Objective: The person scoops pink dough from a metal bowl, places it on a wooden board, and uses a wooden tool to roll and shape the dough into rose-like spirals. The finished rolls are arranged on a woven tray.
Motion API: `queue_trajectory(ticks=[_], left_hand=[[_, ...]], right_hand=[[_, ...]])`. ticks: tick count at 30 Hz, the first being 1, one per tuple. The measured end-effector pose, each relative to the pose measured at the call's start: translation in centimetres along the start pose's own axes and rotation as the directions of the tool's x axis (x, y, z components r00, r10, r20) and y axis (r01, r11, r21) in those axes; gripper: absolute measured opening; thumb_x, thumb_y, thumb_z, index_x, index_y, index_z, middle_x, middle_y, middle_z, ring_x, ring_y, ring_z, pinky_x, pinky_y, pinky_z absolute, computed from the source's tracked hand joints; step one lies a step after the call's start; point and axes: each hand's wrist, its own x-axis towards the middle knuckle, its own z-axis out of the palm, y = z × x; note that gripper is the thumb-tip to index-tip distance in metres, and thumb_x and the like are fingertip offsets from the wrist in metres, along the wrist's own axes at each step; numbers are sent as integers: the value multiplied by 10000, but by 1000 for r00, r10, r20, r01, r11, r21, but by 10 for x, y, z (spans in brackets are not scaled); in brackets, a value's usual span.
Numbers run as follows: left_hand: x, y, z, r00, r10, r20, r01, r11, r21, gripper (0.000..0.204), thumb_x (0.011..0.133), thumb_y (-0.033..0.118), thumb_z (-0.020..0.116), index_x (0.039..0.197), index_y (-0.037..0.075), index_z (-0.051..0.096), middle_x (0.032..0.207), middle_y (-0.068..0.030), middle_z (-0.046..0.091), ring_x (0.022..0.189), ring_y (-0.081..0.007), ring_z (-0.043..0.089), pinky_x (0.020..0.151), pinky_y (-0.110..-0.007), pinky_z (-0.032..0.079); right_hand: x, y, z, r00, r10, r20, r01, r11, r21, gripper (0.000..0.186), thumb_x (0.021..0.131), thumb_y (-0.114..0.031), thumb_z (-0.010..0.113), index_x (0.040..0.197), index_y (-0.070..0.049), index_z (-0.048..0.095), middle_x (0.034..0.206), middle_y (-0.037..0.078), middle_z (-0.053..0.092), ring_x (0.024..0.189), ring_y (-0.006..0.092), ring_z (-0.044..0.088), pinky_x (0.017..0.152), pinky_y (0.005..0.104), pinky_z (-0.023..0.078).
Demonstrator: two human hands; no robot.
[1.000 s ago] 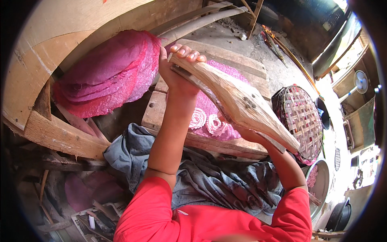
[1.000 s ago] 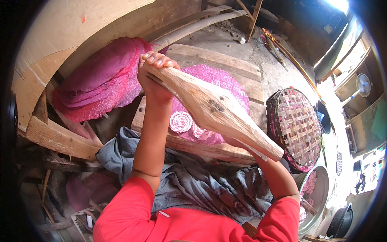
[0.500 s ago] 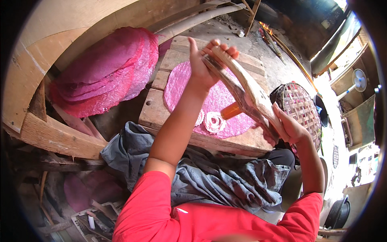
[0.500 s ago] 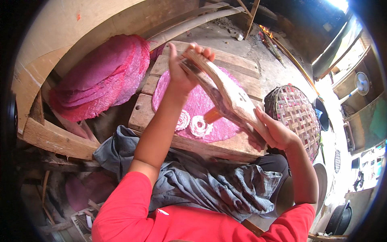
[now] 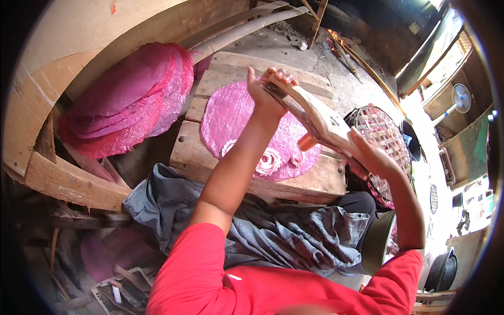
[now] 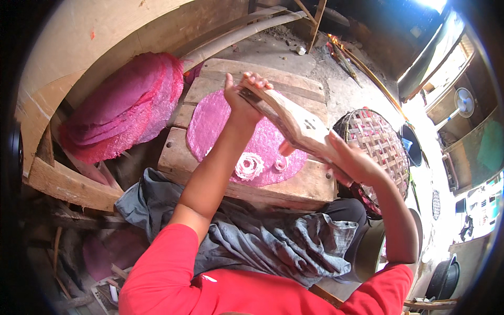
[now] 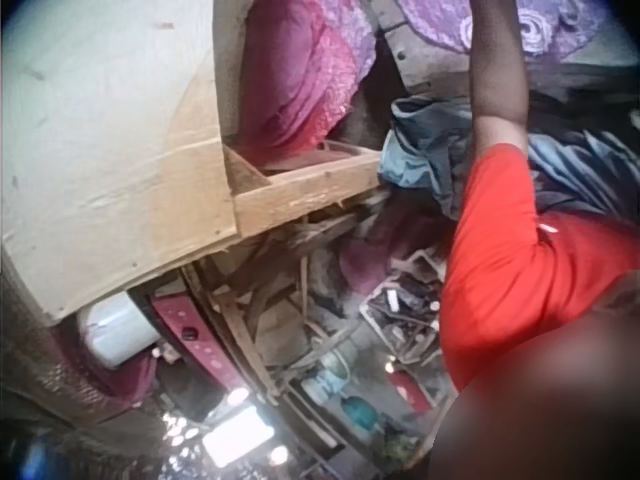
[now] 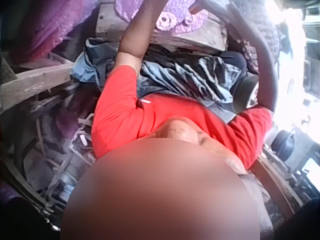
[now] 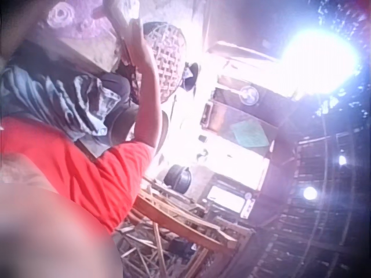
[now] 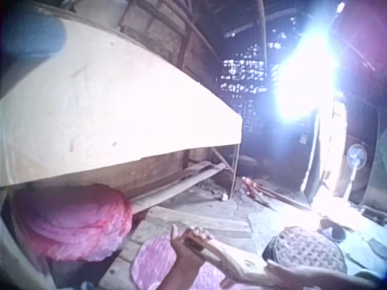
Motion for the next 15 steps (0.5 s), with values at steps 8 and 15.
queue_trajectory(ticks=[8, 15], left_hand=[[-6, 0, 31, 995, 69, -76, -63, 995, 73, 596, 990, 568, 203, 720, 127, 498, 593, -21, 447, 563, -195, 472, 668, -394, 427], [-19, -5, 27, 992, -1, -130, 1, 1000, -6, 575, 986, 560, 210, 709, 135, 481, 592, -14, 442, 556, -187, 456, 655, -380, 424]], right_hand=[[-6, -16, 1, 978, -11, -207, -1, 998, -58, 718, 965, -622, 310, 775, 2, 609, 486, 58, 503, 379, 131, 470, 396, 289, 375], [-27, -20, 2, 953, 104, -286, -115, 993, -23, 712, 963, -621, 356, 703, -1, 591, 469, 24, 482, 345, 107, 444, 354, 285, 354]])
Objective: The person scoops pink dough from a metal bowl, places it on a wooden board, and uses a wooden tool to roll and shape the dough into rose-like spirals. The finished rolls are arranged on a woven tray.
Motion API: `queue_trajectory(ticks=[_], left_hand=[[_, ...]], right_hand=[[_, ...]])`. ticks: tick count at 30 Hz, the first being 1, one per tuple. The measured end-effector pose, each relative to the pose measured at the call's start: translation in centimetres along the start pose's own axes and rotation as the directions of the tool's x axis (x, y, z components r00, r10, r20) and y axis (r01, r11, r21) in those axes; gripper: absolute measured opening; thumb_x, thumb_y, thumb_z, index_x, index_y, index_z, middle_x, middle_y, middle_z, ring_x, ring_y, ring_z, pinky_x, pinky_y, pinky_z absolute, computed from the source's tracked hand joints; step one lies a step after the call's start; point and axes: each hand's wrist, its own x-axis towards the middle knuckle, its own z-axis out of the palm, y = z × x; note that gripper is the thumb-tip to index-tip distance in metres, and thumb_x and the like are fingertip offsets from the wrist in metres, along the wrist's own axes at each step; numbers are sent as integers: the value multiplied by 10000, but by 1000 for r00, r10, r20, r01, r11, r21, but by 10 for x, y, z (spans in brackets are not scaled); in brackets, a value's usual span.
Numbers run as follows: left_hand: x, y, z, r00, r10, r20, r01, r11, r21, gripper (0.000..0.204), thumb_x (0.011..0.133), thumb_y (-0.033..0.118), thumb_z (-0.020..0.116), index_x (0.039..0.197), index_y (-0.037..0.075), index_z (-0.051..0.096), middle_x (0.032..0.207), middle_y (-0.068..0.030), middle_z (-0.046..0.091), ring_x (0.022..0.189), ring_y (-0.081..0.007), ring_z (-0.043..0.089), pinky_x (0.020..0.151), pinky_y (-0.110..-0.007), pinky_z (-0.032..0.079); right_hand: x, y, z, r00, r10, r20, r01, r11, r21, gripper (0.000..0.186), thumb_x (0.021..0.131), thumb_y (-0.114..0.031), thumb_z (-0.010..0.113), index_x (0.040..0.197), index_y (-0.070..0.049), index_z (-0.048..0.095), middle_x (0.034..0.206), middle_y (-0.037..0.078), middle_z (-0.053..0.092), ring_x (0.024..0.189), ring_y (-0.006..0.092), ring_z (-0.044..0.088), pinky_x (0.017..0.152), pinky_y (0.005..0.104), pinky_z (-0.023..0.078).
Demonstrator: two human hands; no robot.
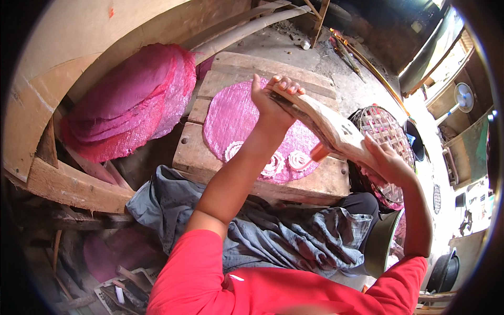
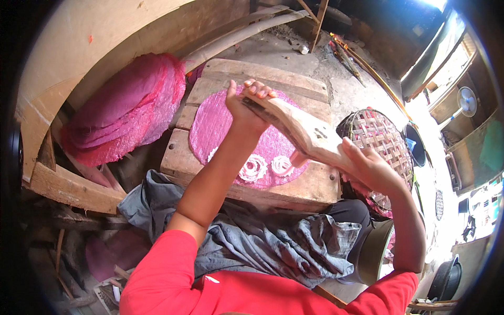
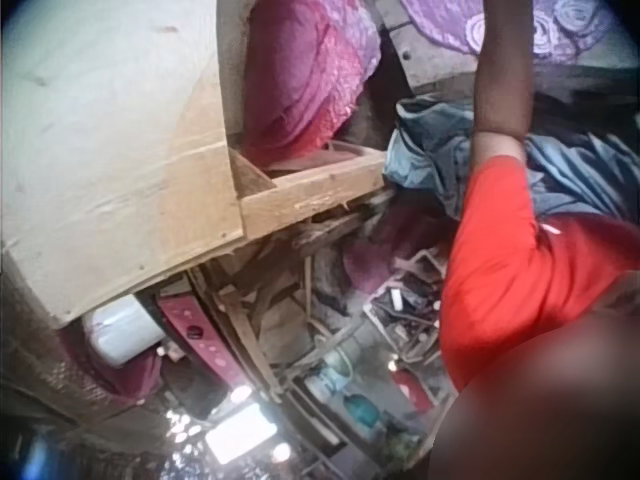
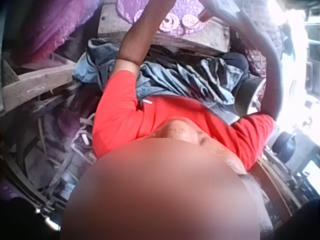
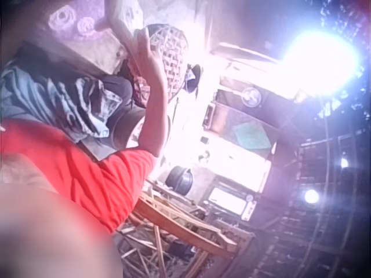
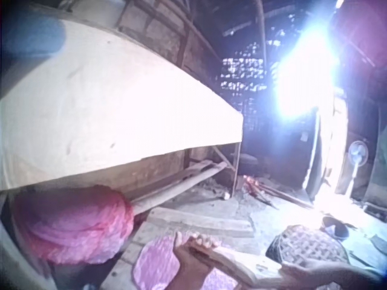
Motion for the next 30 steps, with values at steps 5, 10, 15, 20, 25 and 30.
queue_trajectory(ticks=[5, 10, 15, 20, 25, 30], left_hand=[[25, 4, -4, 997, 59, 54, -59, 998, -1, 574, 984, 553, 223, 702, 127, 486, 573, -14, 428, 528, -186, 441, 616, -391, 419], [19, 30, -9, 998, 44, 47, -44, 999, -2, 606, 970, 600, 230, 693, 110, 455, 545, -42, 405, 494, -202, 423, 559, -415, 410], [0, 13, -31, 990, 89, -112, -80, 994, 78, 560, 968, 542, 231, 649, 137, 450, 531, -9, 381, 490, -179, 415, 556, -370, 403], [6, 1, -51, 998, -40, 43, 42, 998, -51, 525, 974, 530, 284, 662, 152, 472, 532, 25, 404, 497, -143, 430, 577, -347, 410], [11, 11, -52, 984, -54, 173, 80, 986, -149, 532, 976, 533, 297, 668, 148, 497, 531, 34, 405, 482, -135, 423, 563, -330, 413], [4, 17, -39, 985, -40, 170, 77, 972, -220, 579, 984, 565, 275, 658, 144, 504, 519, 19, 393, 472, -149, 426, 542, -340, 404]], right_hand=[[23, 2, 5, 987, -159, 6, 159, 987, -19, 717, 962, -607, 354, 662, 1, 586, 449, 25, 470, 339, 108, 442, 365, 280, 365], [30, 8, 28, 981, -190, 38, 189, 981, 44, 743, 951, -617, 380, 630, 24, 575, 453, 39, 473, 336, 124, 443, 362, 286, 363], [11, 14, 31, 992, -98, 81, 97, 995, 12, 748, 960, -601, 375, 633, 40, 576, 457, 48, 477, 334, 129, 445, 355, 294, 357], [14, 29, 20, 961, -105, 257, 101, 994, 29, 707, 972, -612, 337, 881, 45, 581, 570, 85, 551, 414, 160, 531, 411, 321, 437], [39, 53, 54, 862, -300, 410, -198, 546, 814, 728, 938, -630, 394, 1253, 19, 492, 891, 166, 653, 576, 225, 625, 514, 351, 541], [67, 68, 108, 844, -383, 376, -220, 393, 893, 549, 981, -512, 385, 1215, -29, 499, 883, 78, 594, 547, 140, 518, 497, 240, 456]])
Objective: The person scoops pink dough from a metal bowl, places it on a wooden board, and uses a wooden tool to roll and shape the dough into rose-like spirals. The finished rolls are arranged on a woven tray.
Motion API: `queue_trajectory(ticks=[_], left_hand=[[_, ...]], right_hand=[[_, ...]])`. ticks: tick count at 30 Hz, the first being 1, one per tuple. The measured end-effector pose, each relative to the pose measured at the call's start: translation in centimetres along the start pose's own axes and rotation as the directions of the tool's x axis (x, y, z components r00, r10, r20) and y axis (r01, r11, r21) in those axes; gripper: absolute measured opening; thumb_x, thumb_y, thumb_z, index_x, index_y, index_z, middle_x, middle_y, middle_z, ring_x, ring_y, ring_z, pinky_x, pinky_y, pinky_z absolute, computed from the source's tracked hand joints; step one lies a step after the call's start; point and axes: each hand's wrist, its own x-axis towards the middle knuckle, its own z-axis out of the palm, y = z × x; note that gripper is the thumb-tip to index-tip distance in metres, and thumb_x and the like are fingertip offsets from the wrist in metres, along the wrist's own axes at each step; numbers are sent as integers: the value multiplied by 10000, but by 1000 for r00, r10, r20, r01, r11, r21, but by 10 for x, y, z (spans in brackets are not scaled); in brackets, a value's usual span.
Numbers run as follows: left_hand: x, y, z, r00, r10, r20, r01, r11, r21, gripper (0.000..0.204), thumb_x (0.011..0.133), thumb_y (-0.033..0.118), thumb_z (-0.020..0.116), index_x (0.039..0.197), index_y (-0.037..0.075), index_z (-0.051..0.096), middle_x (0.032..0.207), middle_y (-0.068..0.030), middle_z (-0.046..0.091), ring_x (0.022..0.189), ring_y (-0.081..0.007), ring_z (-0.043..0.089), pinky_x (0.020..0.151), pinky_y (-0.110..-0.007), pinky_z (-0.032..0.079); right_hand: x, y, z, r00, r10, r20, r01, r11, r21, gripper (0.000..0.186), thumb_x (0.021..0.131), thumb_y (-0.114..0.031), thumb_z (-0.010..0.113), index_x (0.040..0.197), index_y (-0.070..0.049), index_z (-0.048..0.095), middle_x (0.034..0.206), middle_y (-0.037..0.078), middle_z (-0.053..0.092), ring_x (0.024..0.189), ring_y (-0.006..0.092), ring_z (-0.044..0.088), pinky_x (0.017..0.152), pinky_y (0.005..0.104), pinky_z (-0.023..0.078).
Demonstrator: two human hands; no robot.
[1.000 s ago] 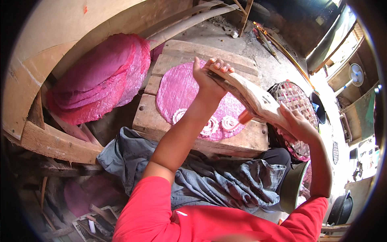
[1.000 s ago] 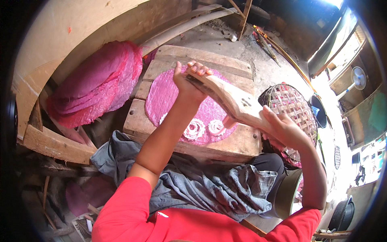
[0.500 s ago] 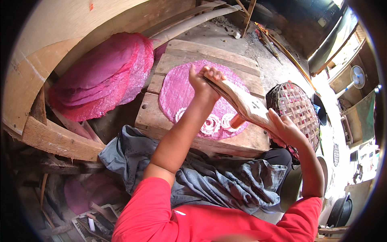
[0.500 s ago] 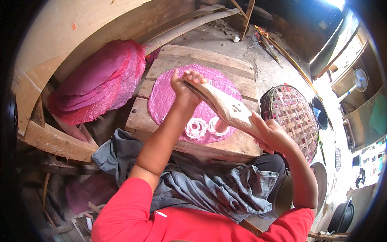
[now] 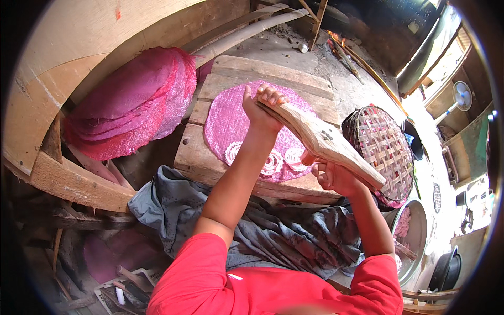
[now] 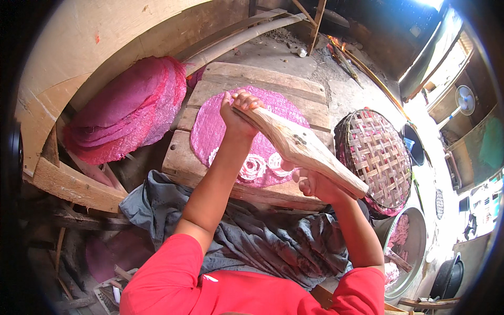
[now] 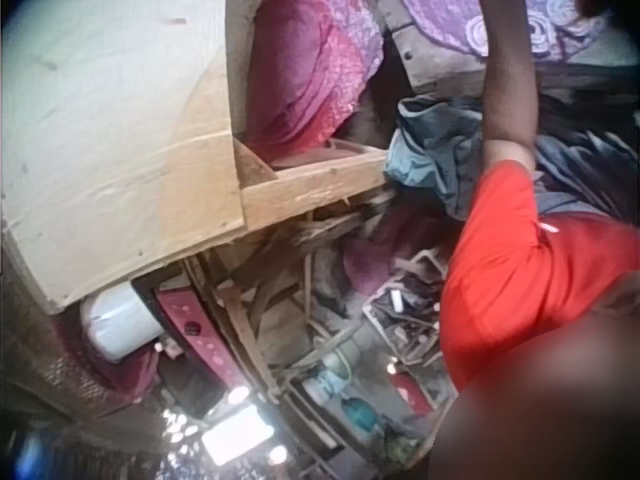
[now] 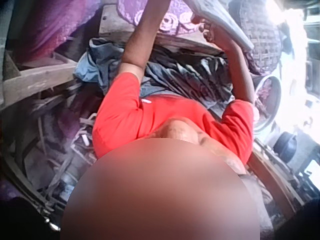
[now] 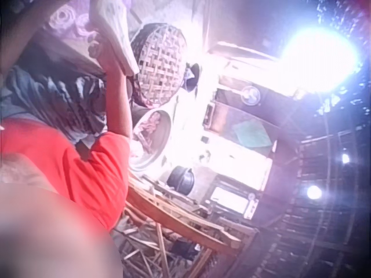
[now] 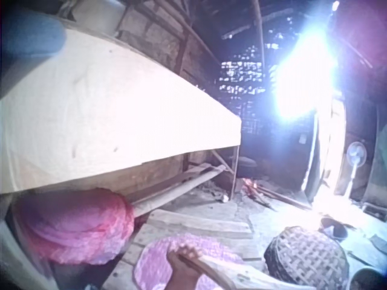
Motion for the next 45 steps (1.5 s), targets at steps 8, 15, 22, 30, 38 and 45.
queue_trajectory(ticks=[8, 15, 22, 30, 38, 45], left_hand=[[-14, 24, 36, 952, 9, 306, -38, 995, 89, 461, 1016, 464, 290, 712, 173, 478, 537, 77, 402, 478, -95, 422, 595, -305, 427], [-51, 58, 78, 880, -107, 462, 38, 987, 158, 587, 995, 579, 253, 680, 160, 516, 514, 28, 488, 452, -156, 468, 586, -357, 436], [-122, 91, 122, 834, -281, 474, 11, 869, 495, 690, 984, 637, 111, 698, 127, 478, 483, -19, 501, 392, -179, 468, 542, -389, 476], [-177, 102, 127, 868, -363, 338, 48, 740, 671, 792, 966, 665, 55, 696, 60, 489, 465, -86, 492, 367, -222, 466, 485, -398, 468], [-185, 108, 127, 877, -289, 383, -16, 780, 625, 743, 985, 637, 91, 702, 76, 488, 469, -79, 497, 360, -211, 450, 488, -389, 482], [-188, 105, 117, 966, -13, 258, -146, 796, 588, 680, 981, 650, 186, 760, 98, 516, 517, -45, 489, 432, -192, 471, 527, -368, 470]], right_hand=[[17, 14, -30, 991, 12, -136, -111, 646, -756, 433, 1006, -465, 444, 1025, -47, 557, 779, 26, 509, 478, 85, 398, 429, 247, 283], [46, 33, -44, 918, -397, 10, 97, 199, -975, 400, 898, -264, 624, 1176, 6, 524, 1091, 148, 564, 1003, 203, 516, 874, 343, 416], [0, -8, 14, 914, -398, -85, 316, 825, -468, 240, 987, -280, 563, 972, -40, 552, 757, -11, 508, 548, 40, 442, 472, 220, 348], [-1, 6, 24, 797, -603, 29, 215, 240, -947, 169, 868, -145, 678, 890, 9, 614, 850, 104, 574, 715, 197, 577, 651, 332, 464], [11, 20, 10, 751, -615, 239, 159, -182, -970, 133, 876, -142, 649, 934, -31, 693, 920, 170, 596, 821, 321, 606, 754, 406, 481], [-46, 62, 100, 836, -100, 539, 489, 583, -649, 483, 997, -383, 503, 1316, -21, 498, 1011, 177, 643, 963, 279, 617, 850, 374, 481]])
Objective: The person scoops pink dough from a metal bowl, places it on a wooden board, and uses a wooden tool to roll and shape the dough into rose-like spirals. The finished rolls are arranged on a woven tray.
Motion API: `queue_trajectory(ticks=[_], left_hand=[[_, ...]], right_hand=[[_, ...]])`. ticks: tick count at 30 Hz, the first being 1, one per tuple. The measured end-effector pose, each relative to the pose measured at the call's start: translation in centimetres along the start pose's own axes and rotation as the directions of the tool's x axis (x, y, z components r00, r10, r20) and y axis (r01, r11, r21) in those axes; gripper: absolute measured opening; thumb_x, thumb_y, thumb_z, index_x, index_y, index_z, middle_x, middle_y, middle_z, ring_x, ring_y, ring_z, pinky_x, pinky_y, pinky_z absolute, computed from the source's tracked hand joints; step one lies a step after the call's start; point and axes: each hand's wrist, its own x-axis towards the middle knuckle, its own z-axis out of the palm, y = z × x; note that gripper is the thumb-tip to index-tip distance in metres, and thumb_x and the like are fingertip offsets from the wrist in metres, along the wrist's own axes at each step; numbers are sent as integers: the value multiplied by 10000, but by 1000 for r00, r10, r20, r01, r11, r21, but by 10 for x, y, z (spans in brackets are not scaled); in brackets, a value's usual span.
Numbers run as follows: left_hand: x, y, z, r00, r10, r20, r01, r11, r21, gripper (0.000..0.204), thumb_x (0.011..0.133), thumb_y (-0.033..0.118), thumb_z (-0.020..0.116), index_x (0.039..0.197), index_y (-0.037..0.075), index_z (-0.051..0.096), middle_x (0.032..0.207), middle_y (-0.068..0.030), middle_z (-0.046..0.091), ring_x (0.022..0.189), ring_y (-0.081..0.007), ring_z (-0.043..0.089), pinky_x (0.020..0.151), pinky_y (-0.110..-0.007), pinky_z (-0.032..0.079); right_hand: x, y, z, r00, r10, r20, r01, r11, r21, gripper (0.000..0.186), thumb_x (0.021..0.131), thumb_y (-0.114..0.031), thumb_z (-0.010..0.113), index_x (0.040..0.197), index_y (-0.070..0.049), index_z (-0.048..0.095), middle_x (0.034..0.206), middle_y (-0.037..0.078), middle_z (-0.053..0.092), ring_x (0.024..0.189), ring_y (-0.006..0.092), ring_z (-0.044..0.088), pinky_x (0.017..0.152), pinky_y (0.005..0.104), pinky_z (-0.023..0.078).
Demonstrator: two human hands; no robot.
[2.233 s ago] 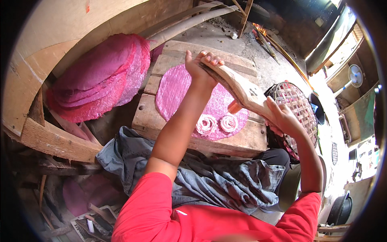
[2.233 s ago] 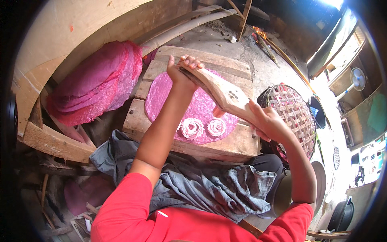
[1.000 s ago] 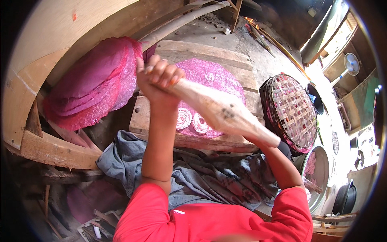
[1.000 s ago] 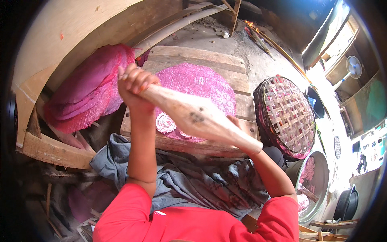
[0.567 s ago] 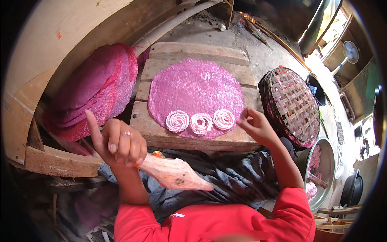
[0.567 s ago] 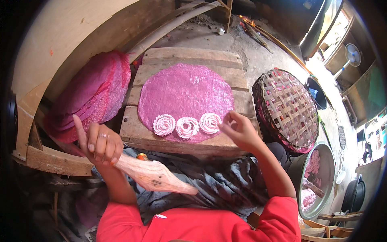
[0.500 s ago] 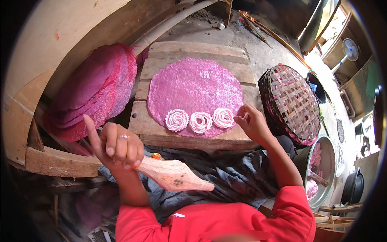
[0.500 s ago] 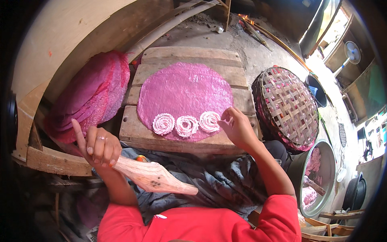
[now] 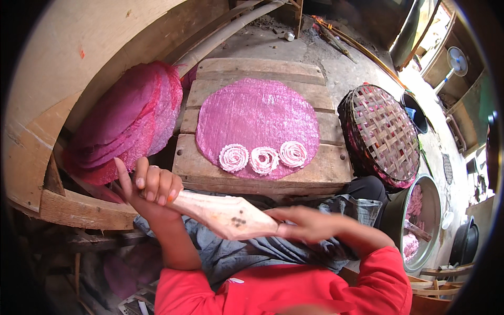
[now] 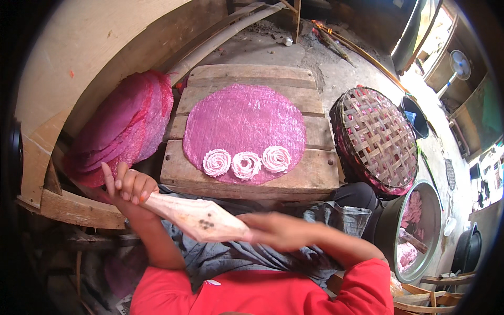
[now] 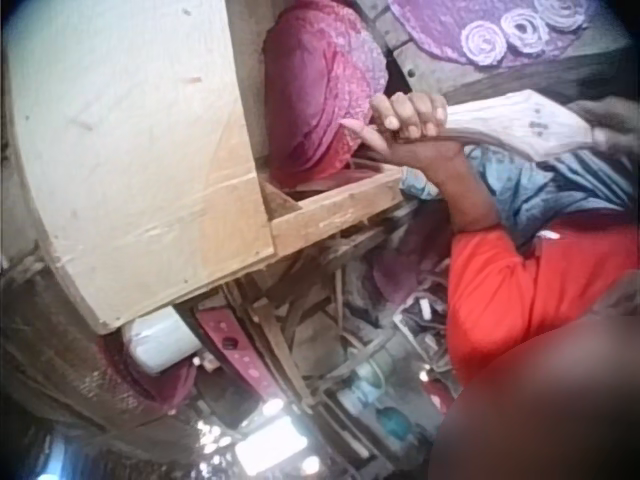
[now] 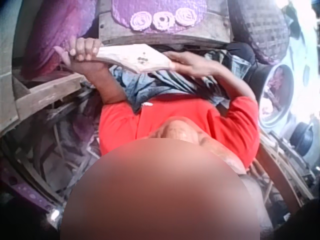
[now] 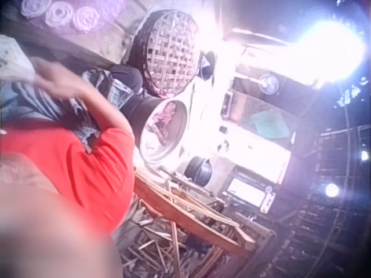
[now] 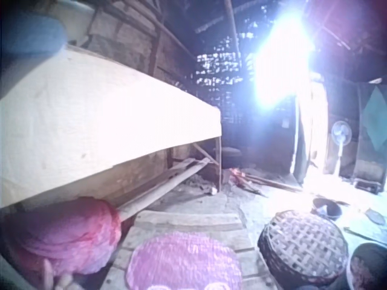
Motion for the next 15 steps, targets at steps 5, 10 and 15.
queue_trajectory(ticks=[5, 10, 15], left_hand=[[-21, -27, -8, 977, -8, -213, 70, 956, 286, 908, 835, 814, 343, 1296, 43, 474, 1118, -159, 603, 1039, -246, 590, 969, -429, 458], [-56, -77, 17, 834, -551, 20, -47, -34, 998, 337, 791, 217, 774, 1053, 43, 654, 1053, -72, 662, 1033, -215, 620, 910, -373, 469], [-59, -106, 23, 498, -867, -16, 262, 133, 956, 312, 981, 226, 503, 1250, 76, 551, 1004, -99, 619, 848, -203, 602, 718, -340, 470]], right_hand=[[-7, -2, 6, 899, 398, -181, -400, 916, 28, 399, 942, -409, 600, 1031, -21, 624, 620, 142, 563, 541, 182, 547, 550, 376, 442], [-23, -15, -11, 941, 252, -225, -315, 895, -315, 388, 920, -409, 617, 953, -23, 601, 591, 177, 559, 549, 378, 583, 512, 436, 434], [-23, -13, -13, 997, -34, -70, -12, 822, -569, 430, 932, -463, 562, 834, -50, 626, 553, 169, 543, 535, 378, 573, 511, 456, 451]])
